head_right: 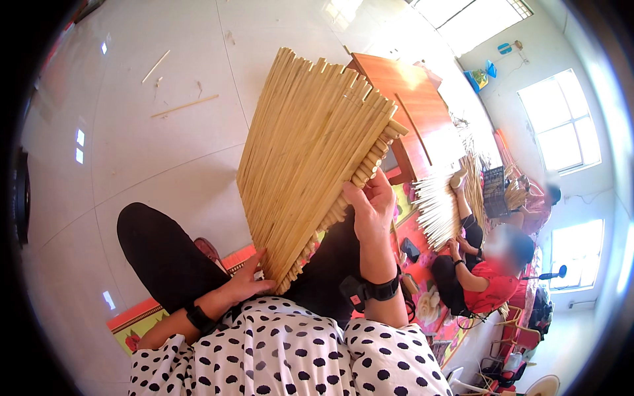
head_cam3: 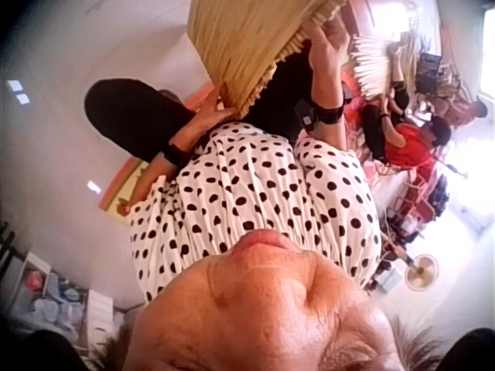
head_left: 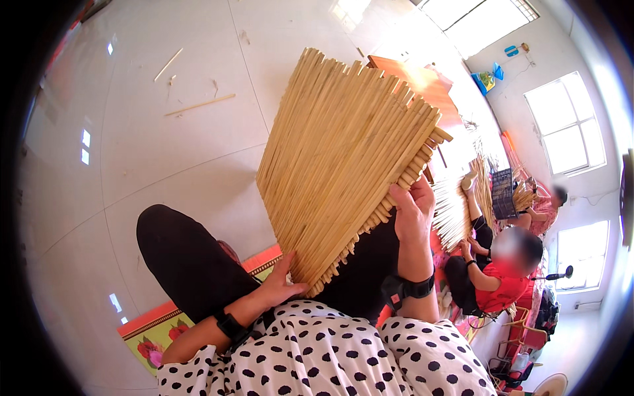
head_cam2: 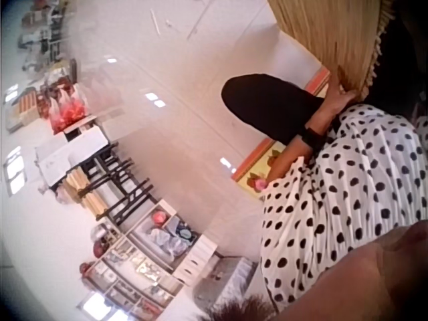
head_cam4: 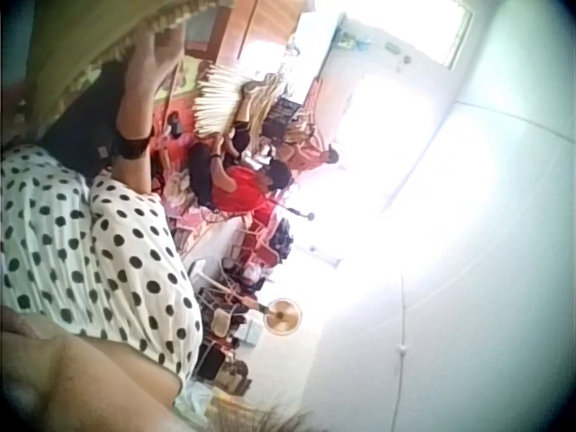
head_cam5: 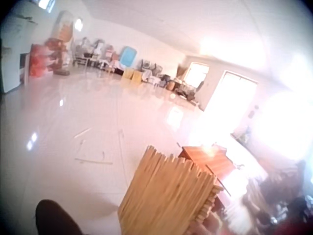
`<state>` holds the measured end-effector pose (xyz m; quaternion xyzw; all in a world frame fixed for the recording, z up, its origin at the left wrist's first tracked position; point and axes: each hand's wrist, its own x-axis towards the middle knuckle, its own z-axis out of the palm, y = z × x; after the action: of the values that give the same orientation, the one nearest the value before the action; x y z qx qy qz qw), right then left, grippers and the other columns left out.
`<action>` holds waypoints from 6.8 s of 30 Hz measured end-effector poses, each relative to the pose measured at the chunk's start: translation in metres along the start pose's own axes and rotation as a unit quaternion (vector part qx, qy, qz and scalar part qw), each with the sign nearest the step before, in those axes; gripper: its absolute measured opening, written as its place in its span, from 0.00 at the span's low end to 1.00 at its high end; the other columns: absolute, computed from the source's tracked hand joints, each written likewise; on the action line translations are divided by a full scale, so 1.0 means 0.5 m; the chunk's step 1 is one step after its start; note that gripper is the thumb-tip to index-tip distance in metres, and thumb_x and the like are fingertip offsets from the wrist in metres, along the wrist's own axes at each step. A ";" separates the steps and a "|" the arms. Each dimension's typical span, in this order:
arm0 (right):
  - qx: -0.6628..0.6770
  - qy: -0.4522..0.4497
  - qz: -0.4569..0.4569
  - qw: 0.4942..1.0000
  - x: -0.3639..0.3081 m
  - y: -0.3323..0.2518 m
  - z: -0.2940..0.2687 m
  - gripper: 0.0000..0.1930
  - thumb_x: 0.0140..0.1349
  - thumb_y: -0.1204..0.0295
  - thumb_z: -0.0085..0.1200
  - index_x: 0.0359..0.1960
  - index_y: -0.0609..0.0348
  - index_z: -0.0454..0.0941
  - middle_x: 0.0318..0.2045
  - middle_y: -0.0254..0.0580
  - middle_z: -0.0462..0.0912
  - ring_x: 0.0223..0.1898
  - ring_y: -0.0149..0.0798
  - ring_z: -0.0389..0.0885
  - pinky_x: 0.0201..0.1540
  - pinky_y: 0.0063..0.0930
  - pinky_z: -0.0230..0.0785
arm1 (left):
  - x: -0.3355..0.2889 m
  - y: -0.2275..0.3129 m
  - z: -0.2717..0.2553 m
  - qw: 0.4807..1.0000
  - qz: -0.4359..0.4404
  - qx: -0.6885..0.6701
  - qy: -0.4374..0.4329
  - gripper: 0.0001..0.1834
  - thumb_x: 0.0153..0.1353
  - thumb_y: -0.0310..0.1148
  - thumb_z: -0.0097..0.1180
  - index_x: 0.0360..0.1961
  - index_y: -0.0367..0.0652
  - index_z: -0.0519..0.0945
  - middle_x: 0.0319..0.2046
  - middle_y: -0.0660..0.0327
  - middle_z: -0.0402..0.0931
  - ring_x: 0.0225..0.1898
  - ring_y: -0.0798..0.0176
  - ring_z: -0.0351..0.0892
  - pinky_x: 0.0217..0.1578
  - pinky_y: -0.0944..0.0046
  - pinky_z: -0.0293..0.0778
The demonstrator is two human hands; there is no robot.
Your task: The person sits on a floral mat and weaves a bundle of bamboo strips using white string. They repeatedly wrap and tie the string around the bundle, adjusting the alignment of the strips throughout the process.
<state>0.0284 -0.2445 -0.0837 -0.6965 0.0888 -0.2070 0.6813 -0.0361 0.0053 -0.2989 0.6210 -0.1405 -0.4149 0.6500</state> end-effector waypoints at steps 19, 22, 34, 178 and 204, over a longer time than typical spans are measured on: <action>-0.077 0.023 0.057 0.995 0.015 -0.030 0.035 0.13 0.61 0.76 0.56 0.47 0.67 0.79 0.39 0.34 0.84 0.36 0.21 0.79 0.39 0.17 0.71 | -0.015 0.046 -0.003 0.994 -0.095 -0.056 -0.015 0.52 0.56 0.27 0.64 0.77 0.47 0.44 0.72 0.51 0.52 0.71 0.43 0.56 0.58 0.57 0.71; -0.114 0.016 0.056 0.992 0.019 -0.019 0.034 0.15 0.59 0.77 0.57 0.49 0.67 0.78 0.38 0.33 0.85 0.34 0.21 0.81 0.37 0.18 0.72 | -0.019 0.070 -0.005 0.989 -0.127 -0.080 -0.015 0.52 0.57 0.27 0.63 0.77 0.48 0.44 0.73 0.53 0.52 0.71 0.44 0.56 0.60 0.56 0.67; -0.146 0.033 0.040 0.988 -0.006 -0.013 0.010 0.18 0.59 0.78 0.58 0.52 0.67 0.77 0.41 0.35 0.86 0.39 0.24 0.83 0.41 0.19 0.74 | 0.012 0.023 -0.012 0.994 0.057 0.091 0.036 0.53 0.57 0.37 0.66 0.74 0.36 0.45 0.69 0.38 0.52 0.67 0.44 0.58 0.64 0.53 0.62; -0.203 -0.419 -0.009 0.885 -0.165 0.082 0.088 0.19 0.60 0.68 0.60 0.49 0.67 0.77 0.41 0.59 0.80 0.43 0.60 0.80 0.46 0.45 0.74 | -0.101 0.428 -0.118 0.874 0.299 -0.034 0.382 0.35 0.59 0.15 0.44 0.69 0.36 0.54 0.64 0.52 0.64 0.65 0.58 0.67 0.65 0.54 0.65; -0.210 -0.458 0.002 0.864 -0.174 0.079 0.098 0.16 0.61 0.69 0.59 0.47 0.65 0.78 0.38 0.57 0.81 0.41 0.58 0.81 0.45 0.44 0.74 | -0.096 0.444 -0.121 0.868 0.254 0.139 0.404 0.37 0.60 0.22 0.55 0.68 0.34 0.52 0.59 0.50 0.68 0.60 0.60 0.72 0.63 0.59 0.66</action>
<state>-0.0233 -0.1667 -0.1366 -0.8393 -0.1906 0.1597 0.4834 0.0577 0.0558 -0.0892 0.7611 -0.0753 0.0757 0.6398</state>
